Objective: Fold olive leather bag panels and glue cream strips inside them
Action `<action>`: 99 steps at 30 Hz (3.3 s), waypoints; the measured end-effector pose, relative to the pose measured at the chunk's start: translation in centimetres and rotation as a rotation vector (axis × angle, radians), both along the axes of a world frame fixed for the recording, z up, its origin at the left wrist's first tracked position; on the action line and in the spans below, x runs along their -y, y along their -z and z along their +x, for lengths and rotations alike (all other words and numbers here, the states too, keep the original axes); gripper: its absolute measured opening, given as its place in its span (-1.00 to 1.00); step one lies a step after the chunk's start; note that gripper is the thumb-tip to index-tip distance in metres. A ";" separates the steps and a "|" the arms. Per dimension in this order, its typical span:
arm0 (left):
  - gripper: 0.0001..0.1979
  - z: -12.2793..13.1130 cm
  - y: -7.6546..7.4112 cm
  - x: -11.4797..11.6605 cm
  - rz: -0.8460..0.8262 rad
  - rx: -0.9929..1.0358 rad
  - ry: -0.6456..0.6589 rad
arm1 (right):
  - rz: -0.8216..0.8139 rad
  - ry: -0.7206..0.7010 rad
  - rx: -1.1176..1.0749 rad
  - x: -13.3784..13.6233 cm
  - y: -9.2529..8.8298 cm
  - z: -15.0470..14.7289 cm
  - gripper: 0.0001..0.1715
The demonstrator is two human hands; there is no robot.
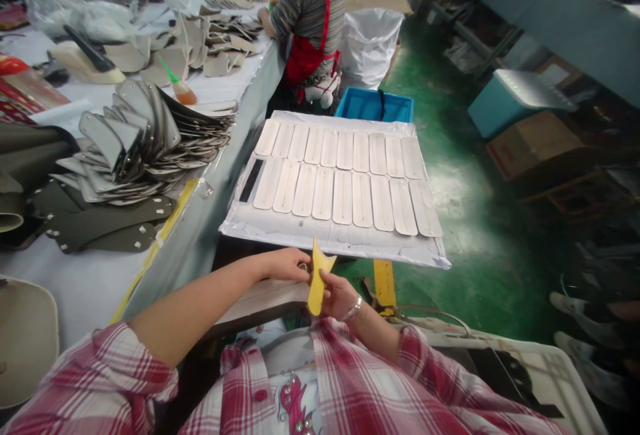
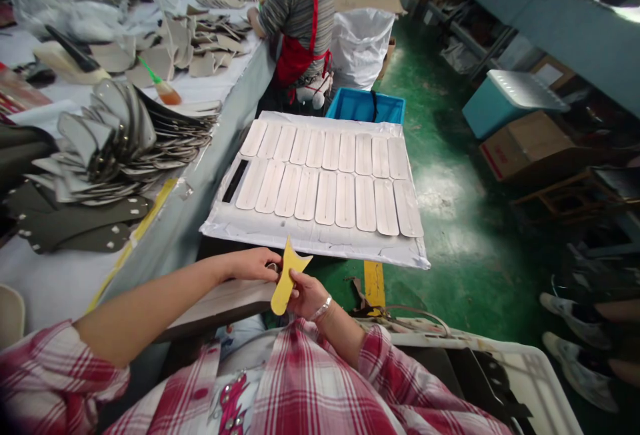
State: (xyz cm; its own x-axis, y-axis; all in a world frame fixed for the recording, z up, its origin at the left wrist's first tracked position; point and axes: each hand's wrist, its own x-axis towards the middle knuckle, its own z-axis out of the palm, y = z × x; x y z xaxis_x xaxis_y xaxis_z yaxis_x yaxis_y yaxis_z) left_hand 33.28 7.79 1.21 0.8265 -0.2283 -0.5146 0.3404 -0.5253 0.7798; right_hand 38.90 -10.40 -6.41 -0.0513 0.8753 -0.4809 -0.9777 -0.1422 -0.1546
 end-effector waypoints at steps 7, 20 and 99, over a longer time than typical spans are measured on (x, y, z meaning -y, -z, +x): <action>-0.62 -0.2 1.0 0.0 -0.168 0.026 -0.114 | 0.015 -0.273 0.369 2.4 -3.1 5.4 -0.70; -0.63 -0.5 1.6 -1.1 -0.187 -0.009 -0.068 | -0.157 -1.119 1.162 -2.1 -7.5 9.3 -0.66; -0.52 -2.8 2.3 -2.7 -0.096 -0.009 0.046 | 0.046 -1.166 2.254 -4.7 -7.3 4.0 -0.49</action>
State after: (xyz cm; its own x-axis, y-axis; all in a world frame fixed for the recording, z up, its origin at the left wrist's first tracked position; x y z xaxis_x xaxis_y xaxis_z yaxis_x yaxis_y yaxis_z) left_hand 30.50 10.47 -1.05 0.8094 -0.3141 -0.4962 0.3252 -0.4637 0.8241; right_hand 42.93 -5.74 0.89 0.0231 0.8887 -0.4580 0.9214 -0.1967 -0.3352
